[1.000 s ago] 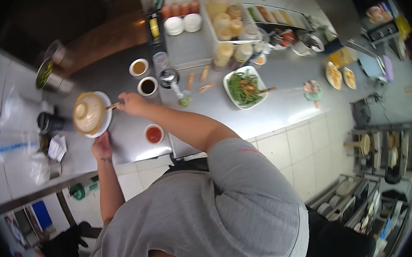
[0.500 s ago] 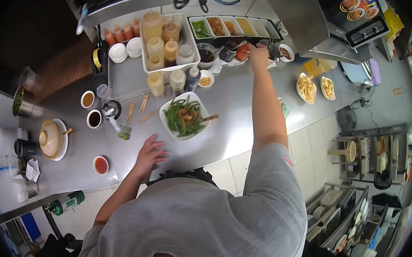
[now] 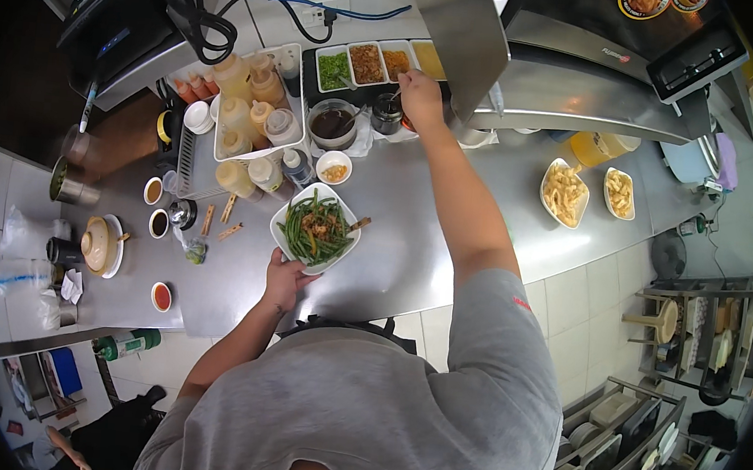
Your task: The person organizes and garnishes various food dishes on a prep counter, including tofu and green beans, before arranging them with spring rolls and soup to fulfill orders. They handle order tickets from a rail, placing them with the corresponding plates at the pass-through window.
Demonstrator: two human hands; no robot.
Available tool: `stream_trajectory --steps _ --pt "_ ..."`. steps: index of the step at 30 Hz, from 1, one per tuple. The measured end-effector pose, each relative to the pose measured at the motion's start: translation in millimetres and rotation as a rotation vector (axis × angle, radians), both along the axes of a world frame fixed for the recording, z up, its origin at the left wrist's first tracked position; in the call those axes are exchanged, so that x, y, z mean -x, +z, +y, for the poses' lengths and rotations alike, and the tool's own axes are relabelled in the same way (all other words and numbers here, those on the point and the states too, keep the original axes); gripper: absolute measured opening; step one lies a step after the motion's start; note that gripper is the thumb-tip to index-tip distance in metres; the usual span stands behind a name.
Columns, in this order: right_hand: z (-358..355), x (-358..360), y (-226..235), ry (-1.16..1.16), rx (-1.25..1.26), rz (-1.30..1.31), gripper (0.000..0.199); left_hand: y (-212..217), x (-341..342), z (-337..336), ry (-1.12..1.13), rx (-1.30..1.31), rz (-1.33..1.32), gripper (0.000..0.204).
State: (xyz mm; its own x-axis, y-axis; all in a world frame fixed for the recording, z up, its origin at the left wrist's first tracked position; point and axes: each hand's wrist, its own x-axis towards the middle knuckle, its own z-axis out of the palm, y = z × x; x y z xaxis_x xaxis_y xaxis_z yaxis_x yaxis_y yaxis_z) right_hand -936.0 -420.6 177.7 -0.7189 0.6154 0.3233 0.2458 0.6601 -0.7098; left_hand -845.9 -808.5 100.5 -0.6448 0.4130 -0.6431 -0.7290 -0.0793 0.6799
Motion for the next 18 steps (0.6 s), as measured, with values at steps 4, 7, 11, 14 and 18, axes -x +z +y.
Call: stream_trajectory --steps 4,7,11,14,18 --pt "28 -10 -19 -0.125 0.384 0.144 0.023 21 -13 12 -0.067 0.047 0.029 0.049" --pt "27 -14 -14 -0.166 0.501 0.146 0.021 40 -21 30 -0.128 0.018 0.01 0.051" --pt "82 -25 -49 -0.235 0.764 0.131 0.018 43 -1 98 -0.245 -0.059 0.047 0.055" --pt "62 -31 -28 -0.161 0.881 0.24 0.015 30 24 133 -0.207 -0.031 0.07 0.058" --pt "40 -67 17 0.022 0.584 0.387 0.015 27 40 157 -0.176 -0.053 0.12 0.058"
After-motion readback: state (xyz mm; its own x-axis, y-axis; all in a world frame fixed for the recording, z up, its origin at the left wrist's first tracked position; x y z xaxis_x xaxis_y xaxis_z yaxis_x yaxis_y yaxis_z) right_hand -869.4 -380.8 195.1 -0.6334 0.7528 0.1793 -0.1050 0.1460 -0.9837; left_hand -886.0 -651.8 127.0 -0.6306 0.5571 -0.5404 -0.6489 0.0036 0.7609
